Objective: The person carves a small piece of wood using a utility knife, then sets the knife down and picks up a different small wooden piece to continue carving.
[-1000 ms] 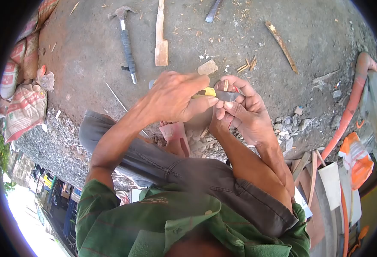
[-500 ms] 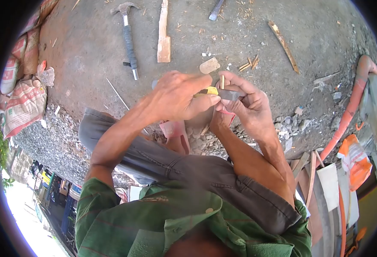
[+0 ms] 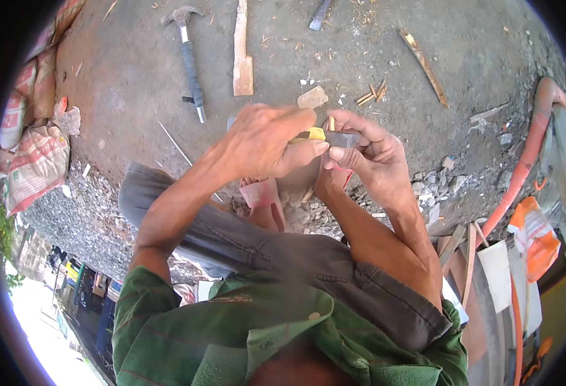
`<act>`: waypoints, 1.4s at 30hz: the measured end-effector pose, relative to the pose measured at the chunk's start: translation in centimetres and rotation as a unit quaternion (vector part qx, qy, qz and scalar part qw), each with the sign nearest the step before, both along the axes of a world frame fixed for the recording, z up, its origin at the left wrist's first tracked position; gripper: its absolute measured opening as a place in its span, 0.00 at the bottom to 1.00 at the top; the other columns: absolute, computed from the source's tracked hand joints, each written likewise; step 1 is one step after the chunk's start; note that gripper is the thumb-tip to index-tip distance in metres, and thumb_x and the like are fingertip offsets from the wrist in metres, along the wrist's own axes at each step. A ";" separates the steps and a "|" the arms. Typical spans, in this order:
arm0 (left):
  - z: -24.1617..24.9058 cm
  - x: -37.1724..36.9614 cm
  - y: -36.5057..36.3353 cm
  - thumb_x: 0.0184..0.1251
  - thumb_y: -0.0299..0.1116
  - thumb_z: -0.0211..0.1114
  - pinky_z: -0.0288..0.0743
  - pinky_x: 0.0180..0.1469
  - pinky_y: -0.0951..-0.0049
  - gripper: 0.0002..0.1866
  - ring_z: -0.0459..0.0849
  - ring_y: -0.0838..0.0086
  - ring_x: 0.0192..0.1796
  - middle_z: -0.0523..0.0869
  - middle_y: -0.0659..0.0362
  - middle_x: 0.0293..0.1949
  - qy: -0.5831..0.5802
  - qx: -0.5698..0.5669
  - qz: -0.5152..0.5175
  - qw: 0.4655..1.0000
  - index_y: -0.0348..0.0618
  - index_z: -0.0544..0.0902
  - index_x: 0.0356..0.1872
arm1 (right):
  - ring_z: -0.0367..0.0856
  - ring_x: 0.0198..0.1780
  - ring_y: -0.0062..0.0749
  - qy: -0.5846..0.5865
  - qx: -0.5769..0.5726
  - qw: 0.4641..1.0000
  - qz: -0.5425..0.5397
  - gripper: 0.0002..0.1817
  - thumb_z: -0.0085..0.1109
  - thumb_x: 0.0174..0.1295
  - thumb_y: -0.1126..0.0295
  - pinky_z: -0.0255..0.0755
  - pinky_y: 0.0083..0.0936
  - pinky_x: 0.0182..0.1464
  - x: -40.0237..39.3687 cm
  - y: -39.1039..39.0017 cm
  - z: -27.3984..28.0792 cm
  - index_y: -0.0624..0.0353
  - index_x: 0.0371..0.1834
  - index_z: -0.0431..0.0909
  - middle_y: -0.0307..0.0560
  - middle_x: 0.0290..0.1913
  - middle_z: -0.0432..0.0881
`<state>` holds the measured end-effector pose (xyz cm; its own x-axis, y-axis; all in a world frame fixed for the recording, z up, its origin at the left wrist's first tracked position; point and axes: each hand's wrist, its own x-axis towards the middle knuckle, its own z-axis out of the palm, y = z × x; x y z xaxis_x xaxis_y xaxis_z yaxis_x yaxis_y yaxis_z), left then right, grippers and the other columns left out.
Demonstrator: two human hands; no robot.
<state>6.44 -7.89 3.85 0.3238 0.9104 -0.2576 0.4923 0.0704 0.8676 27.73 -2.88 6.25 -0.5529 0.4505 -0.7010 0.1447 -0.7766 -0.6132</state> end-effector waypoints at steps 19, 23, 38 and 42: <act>-2.3 -0.7 -0.2 0.62 0.46 0.63 0.70 0.25 0.60 0.17 0.79 0.54 0.23 0.79 0.51 0.22 0.022 0.074 0.016 0.997 0.41 0.77 0.30 | 0.81 0.37 0.21 0.057 0.006 0.998 0.003 0.23 0.58 0.66 0.76 0.74 0.19 0.40 0.0 -0.3 0.0 0.65 0.64 0.70 0.42 0.39 0.83; -1.2 0.3 -0.6 0.64 0.46 0.59 0.69 0.29 0.59 0.18 0.76 0.51 0.26 0.74 0.48 0.24 -0.059 0.023 0.006 0.998 0.39 0.72 0.29 | 0.81 0.38 0.23 0.060 0.013 0.998 -0.006 0.23 0.58 0.66 0.75 0.73 0.19 0.41 0.4 -0.7 -0.3 0.65 0.65 0.69 0.43 0.39 0.83; -1.5 0.7 -0.4 0.62 0.45 0.62 0.68 0.22 0.60 0.17 0.79 0.55 0.22 0.78 0.49 0.20 -0.051 0.046 0.013 0.998 0.40 0.76 0.26 | 0.80 0.36 0.24 0.093 -0.085 0.988 -0.090 0.24 0.58 0.64 0.79 0.73 0.19 0.38 0.5 -0.5 -0.1 0.67 0.64 0.68 0.45 0.40 0.82; -1.3 0.6 -0.3 0.61 0.45 0.62 0.68 0.22 0.60 0.17 0.79 0.55 0.21 0.78 0.50 0.19 -0.041 0.058 -0.002 0.997 0.40 0.76 0.27 | 0.80 0.36 0.24 0.115 -0.126 0.979 -0.109 0.24 0.58 0.63 0.80 0.73 0.18 0.38 0.2 -0.8 0.2 0.65 0.64 0.68 0.44 0.40 0.82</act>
